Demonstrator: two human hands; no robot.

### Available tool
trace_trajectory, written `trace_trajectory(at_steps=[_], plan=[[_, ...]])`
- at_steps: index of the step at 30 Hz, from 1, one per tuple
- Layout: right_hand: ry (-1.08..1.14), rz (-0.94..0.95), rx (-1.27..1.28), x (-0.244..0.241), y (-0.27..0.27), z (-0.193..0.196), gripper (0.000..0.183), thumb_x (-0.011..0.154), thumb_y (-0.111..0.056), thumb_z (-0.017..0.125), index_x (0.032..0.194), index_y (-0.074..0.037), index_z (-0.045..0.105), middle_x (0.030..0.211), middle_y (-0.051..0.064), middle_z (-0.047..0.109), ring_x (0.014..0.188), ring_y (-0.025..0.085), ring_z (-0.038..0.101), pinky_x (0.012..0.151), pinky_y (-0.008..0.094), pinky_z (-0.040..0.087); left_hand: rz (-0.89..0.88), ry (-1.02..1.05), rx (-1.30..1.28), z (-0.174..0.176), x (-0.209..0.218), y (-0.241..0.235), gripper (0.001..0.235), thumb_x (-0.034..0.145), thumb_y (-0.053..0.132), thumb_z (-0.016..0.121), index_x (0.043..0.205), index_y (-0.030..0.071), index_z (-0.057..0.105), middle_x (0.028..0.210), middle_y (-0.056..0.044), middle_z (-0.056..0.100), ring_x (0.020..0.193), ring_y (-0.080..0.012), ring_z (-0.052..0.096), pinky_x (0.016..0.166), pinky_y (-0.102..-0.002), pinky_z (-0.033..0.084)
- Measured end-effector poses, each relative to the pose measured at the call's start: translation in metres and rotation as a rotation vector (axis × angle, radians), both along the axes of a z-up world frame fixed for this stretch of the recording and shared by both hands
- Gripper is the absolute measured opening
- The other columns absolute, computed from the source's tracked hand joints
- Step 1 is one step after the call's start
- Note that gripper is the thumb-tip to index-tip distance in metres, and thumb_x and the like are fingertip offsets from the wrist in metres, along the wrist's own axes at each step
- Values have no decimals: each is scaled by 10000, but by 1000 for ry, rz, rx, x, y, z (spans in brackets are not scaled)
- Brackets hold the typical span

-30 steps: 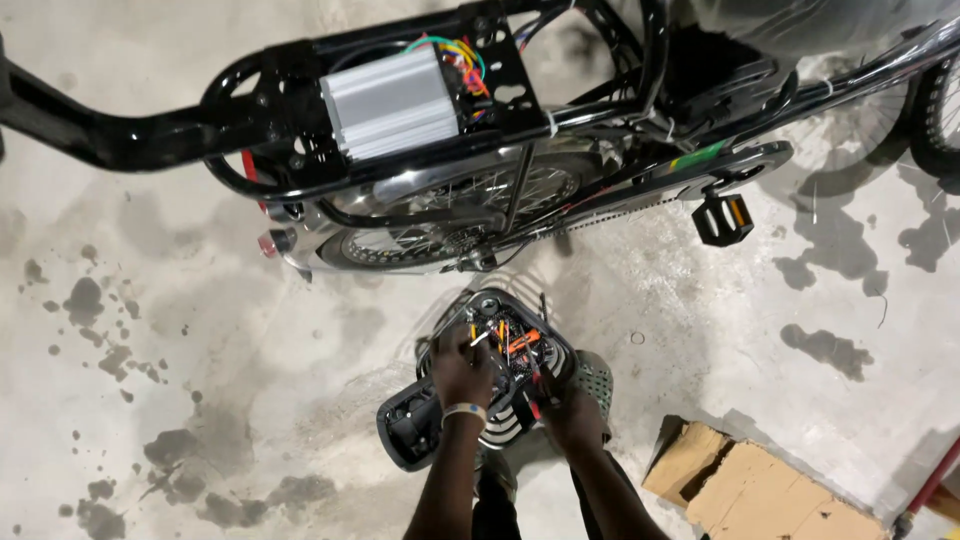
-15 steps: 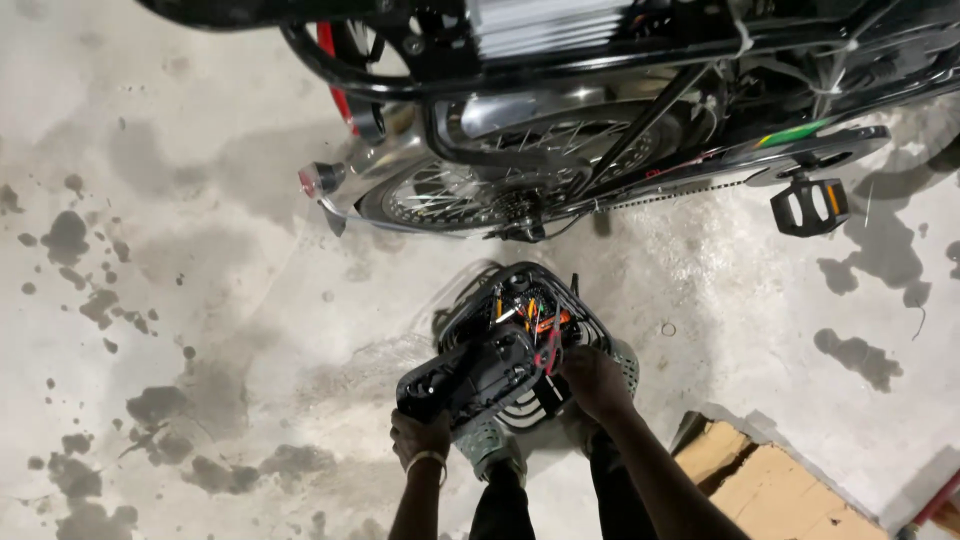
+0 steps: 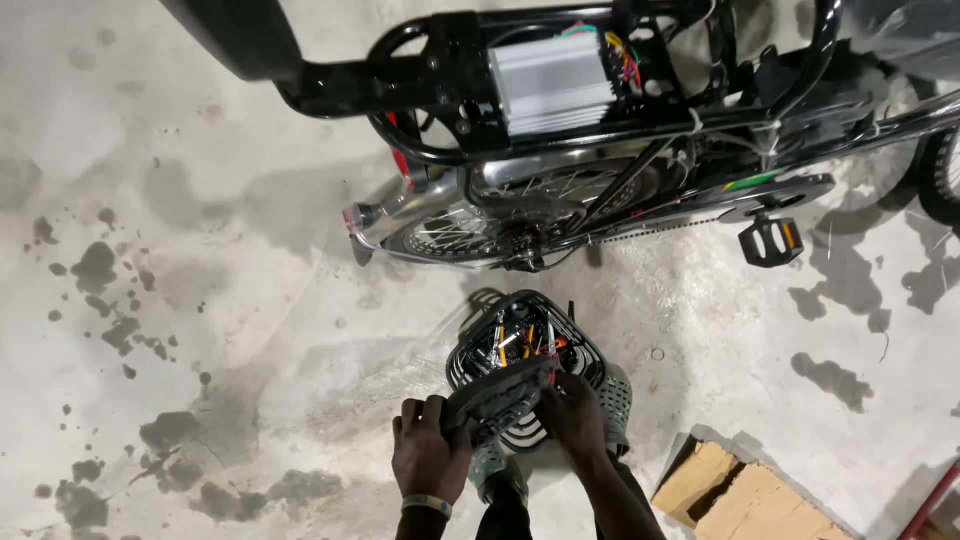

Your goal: The person connects wires to a silver electronic controller mounted on the rear rack of an electric bicycle. They then retrieve a black plastic cover from a basket, use a screwdriver to secure the cover over the controller, and finally place the cover onto the rack.

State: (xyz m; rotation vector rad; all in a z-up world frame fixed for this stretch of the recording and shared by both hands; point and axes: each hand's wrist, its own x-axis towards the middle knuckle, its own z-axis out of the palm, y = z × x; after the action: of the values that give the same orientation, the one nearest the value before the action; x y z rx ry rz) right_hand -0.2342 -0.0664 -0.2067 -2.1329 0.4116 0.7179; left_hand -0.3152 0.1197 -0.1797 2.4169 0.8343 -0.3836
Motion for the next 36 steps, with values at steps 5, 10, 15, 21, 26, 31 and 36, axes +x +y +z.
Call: trace_trajectory(at_steps=[5, 10, 15, 21, 26, 31, 36], plan=[[-280, -5, -53, 36, -4, 104, 577, 784, -459, 648, 1233, -100, 604, 1321, 140, 538, 1211, 313, 498, 988, 433, 456, 91, -322, -142, 107, 32, 19, 377, 678, 118, 574, 1047, 155, 640, 1052, -48, 582, 919, -304, 527, 723, -445, 462], [-505, 88, 18, 70, -13, 200, 569, 760, -437, 660, 1250, -160, 582, 1375, 95, 522, 1276, 298, 432, 1021, 468, 370, 117, -649, -387, 192, 73, 22, 393, 684, -45, 509, 1029, 78, 651, 1049, -96, 580, 964, -264, 603, 780, -355, 513], [-797, 85, 129, 106, -31, 286, 383, 862, -267, 592, 1200, -86, 611, 1327, 95, 557, 1305, 239, 445, 1070, 376, 345, 49, -936, -497, 272, 112, -6, 293, 792, -62, 574, 1032, 75, 672, 1023, -96, 571, 959, -221, 608, 778, -287, 484], [-887, 201, 75, 165, -32, 343, 366, 814, -197, 681, 1147, -59, 620, 1212, 84, 627, 1192, 240, 529, 1021, 370, 377, 298, -997, -539, 293, 143, -25, 260, 840, 129, 608, 1090, 69, 641, 1032, -123, 587, 929, -265, 616, 699, -350, 539], [-891, 220, 117, 218, -42, 358, 308, 881, -191, 626, 1161, -62, 621, 1247, 96, 603, 1183, 214, 517, 849, 293, 416, 258, -1137, -503, 326, 186, -34, 243, 793, 99, 520, 988, 72, 663, 1083, -102, 535, 1077, -234, 545, 934, -349, 425], [-973, 493, 79, 283, -51, 375, 362, 871, -249, 620, 1155, -26, 638, 1201, 128, 643, 1163, 300, 539, 953, 418, 415, 93, -1143, -338, 345, 255, -23, 315, 809, 237, 467, 1032, 69, 613, 1132, -109, 574, 1152, -257, 534, 1076, -394, 335], [-945, 673, 124, 331, -51, 380, 441, 788, -230, 695, 1181, -40, 633, 1259, 178, 620, 1166, 323, 561, 905, 437, 472, 280, -1111, -526, 324, 308, 3, 333, 767, 18, 458, 1054, 105, 602, 975, -28, 584, 883, -130, 528, 772, -249, 402]])
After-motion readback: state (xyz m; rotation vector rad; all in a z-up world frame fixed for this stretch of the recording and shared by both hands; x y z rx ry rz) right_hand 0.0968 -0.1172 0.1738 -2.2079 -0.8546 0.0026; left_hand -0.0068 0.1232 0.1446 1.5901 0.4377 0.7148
